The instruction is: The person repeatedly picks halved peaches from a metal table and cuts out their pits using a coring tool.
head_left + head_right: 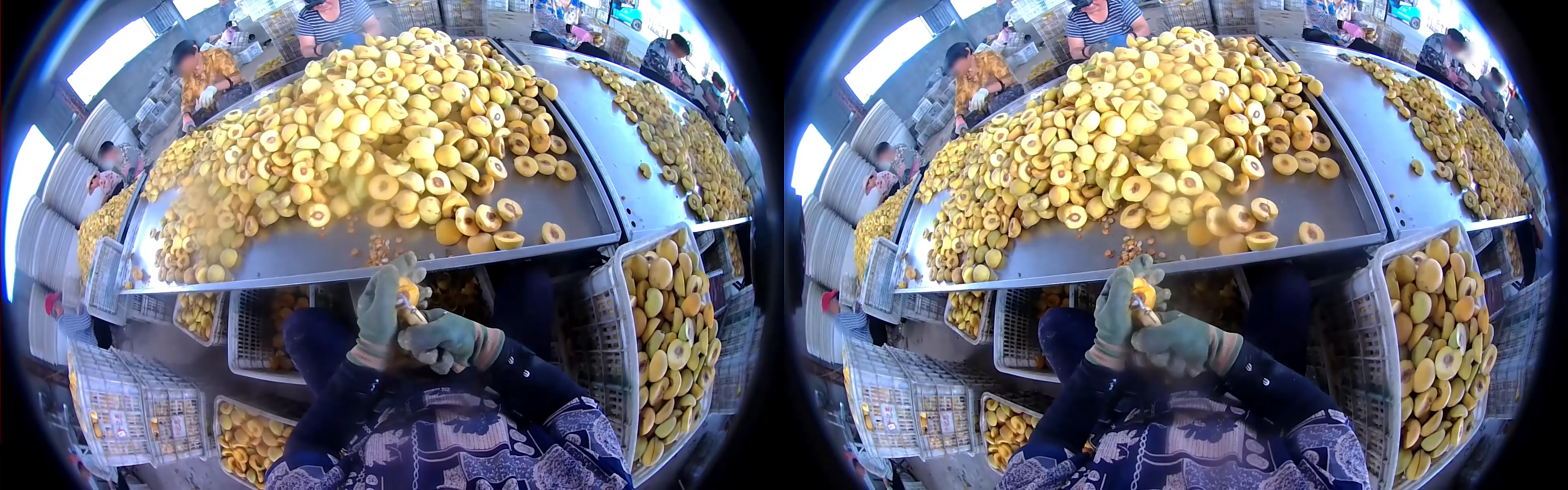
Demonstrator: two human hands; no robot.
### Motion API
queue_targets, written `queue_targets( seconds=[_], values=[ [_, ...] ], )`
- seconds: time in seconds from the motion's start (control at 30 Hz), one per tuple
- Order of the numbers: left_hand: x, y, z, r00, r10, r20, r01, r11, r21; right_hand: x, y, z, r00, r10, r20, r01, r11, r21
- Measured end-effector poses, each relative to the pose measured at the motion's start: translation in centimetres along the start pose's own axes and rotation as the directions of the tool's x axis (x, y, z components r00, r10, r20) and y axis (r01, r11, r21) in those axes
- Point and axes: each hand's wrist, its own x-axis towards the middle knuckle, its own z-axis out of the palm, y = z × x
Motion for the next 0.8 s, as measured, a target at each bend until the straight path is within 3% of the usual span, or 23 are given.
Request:
queue_targets(
  seconds=[0.03,0.13,0.17,0.27,0.3,0.33,0.37,0.4,0.43,0.47,0.5,0.53,0.6,0.67,0.8],
  values=[
    [-0.1,0.0,0.1,1.0,0.0,0.013,0.0,1.0,-0.001,0.1,0.4,-0.5,0.994,0.02,0.104,-0.032,0.992,0.124],
    [0.1,-1.1,0.4,0.992,0.126,-0.011,-0.125,0.991,0.045,1.6,3.2,-2.1,0.916,-0.16,0.369,-0.02,0.898,0.439],
    [0.2,-1.2,0.2,0.986,0.168,-0.016,-0.167,0.984,0.056,1.7,3.7,-2.0,0.883,-0.234,0.407,-0.031,0.837,0.547],
    [0.2,0.3,0.3,0.964,0.225,-0.142,-0.238,0.967,-0.089,1.2,4.0,-0.8,0.856,-0.351,0.38,0.097,0.83,0.549],
    [0.8,1.2,-1.4,0.946,0.308,-0.103,-0.308,0.951,0.016,1.0,4.1,-1.2,0.881,-0.335,0.334,0.134,0.855,0.502],
    [0.2,3.1,-2.0,0.91,0.381,-0.161,-0.373,0.924,0.078,0.8,4.1,-1.8,0.921,-0.3,0.25,0.159,0.872,0.462],
    [0.8,3.8,-5.4,0.833,0.545,-0.102,-0.493,0.812,0.313,0.7,4.1,-2.7,0.951,-0.267,0.157,0.18,0.888,0.422],
    [1.0,5.4,-8.2,0.82,0.558,-0.126,-0.477,0.79,0.386,0.6,4.1,-3.5,0.971,-0.234,0.06,0.194,0.905,0.379],
    [1.3,7.2,-10.7,0.805,0.539,-0.249,-0.395,0.799,0.454,0.7,4.0,-4.2,0.978,-0.16,-0.134,0.196,0.926,0.324],
    [1.5,9.0,-12.9,0.808,0.534,-0.249,-0.296,0.733,0.612,1.2,4.0,-4.8,0.975,-0.104,-0.195,0.169,0.921,0.35],
    [1.7,10.8,-14.1,0.806,0.578,-0.131,-0.097,0.346,0.933,1.9,4.3,-5.5,0.967,-0.044,-0.252,0.141,0.913,0.382],
    [1.9,12.3,-14.8,0.846,0.521,-0.112,0.146,-0.024,0.989,2.3,4.5,-6.0,0.952,0.021,-0.305,0.112,0.904,0.412],
    [5.3,11.2,-19.8,0.852,0.512,0.106,-0.014,-0.18,0.984,3.2,4.9,-5.9,0.949,0.004,-0.317,0.133,0.902,0.41],
    [7.5,10.7,-13.1,0.883,0.469,-0.017,-0.039,0.11,0.993,3.3,4.4,-5.6,0.981,0.048,-0.185,0.046,0.88,0.472],
    [17.4,5.5,-11.2,0.977,0.205,0.06,-0.104,0.208,0.973,3.2,2.5,-3.9,0.913,0.011,-0.408,0.032,0.995,0.099]
  ],
)
